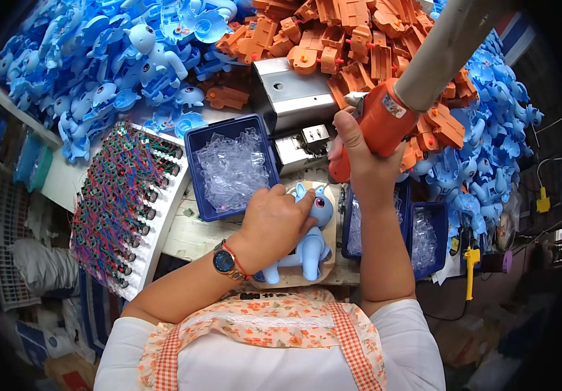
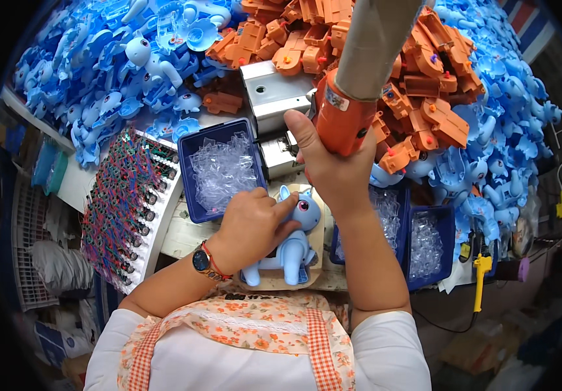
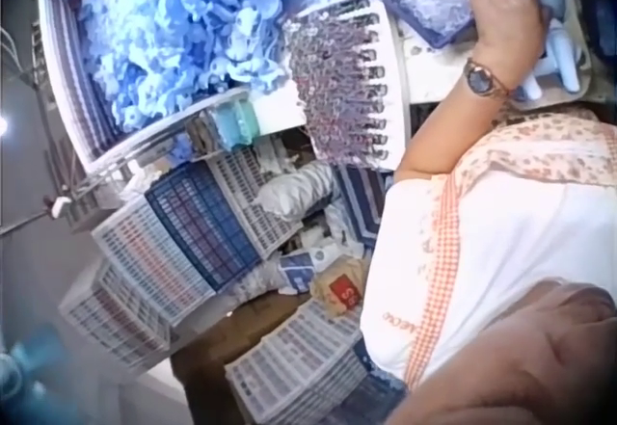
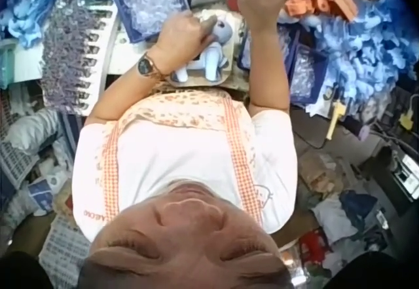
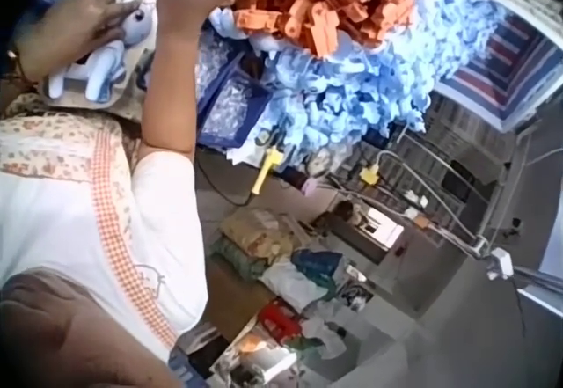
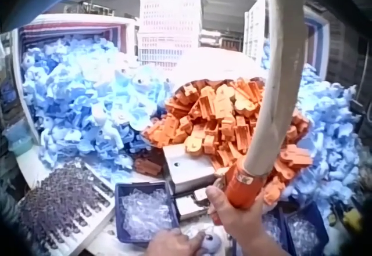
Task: Assembling blue toy ponies by attaching orange components using a handheld tool.
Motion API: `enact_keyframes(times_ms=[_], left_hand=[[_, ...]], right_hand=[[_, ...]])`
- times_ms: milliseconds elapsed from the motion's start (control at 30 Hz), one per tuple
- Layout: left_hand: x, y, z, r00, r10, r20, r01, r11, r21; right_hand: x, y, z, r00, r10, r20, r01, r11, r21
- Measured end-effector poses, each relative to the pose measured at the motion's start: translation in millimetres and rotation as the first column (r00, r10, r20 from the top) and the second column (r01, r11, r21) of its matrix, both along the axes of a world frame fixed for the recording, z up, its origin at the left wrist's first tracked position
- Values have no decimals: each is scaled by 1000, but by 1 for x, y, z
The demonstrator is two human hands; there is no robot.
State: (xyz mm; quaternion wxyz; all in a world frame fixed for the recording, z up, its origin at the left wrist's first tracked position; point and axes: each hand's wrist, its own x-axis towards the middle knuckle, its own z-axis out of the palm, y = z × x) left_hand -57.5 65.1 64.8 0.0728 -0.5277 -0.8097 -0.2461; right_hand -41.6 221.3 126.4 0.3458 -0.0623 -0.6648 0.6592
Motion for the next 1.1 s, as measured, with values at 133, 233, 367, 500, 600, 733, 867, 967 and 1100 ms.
enact_keyframes(times_ms=[133, 233, 367, 500, 600, 733, 867, 967, 1100], left_hand=[[1, 0, 3, 1000, 8, 1, -8, 1000, -6], [1, 2, 2, 1000, 6, 9, -6, 1000, -1], [0, 0, 1, 1000, 8, 22, -9, 1000, 11], [-1, 0, 1, 1000, 17, 15, -17, 1000, 4], [1, -1, -1, 999, 24, 26, -24, 999, 21], [1, -1, -1, 1000, 2, 19, -2, 999, 39], [1, -1, -2, 1000, -1, 28, 0, 999, 39], [-1, -2, -4, 1000, 7, 21, -8, 999, 41], [-2, -2, -1, 999, -22, 39, 21, 999, 33]], right_hand=[[-1, -1, -6, 1000, 6, -12, -6, 999, 34], [-4, 0, -15, 997, 46, -67, -39, 994, 105], [0, -2, -16, 995, 95, -8, -94, 993, 77], [0, -2, -12, 990, 134, -37, -131, 990, 60], [-5, 2, -1, 996, 70, -61, -69, 997, 18], [-27, 0, 1, 974, -28, -225, 26, 1000, -11], [-22, 6, -1, 995, 21, -94, -16, 998, 55], [0, 1, 10, 1000, 20, -19, -20, 1000, 9], [35, 5, 20, 998, 62, -15, -61, 998, 15]])
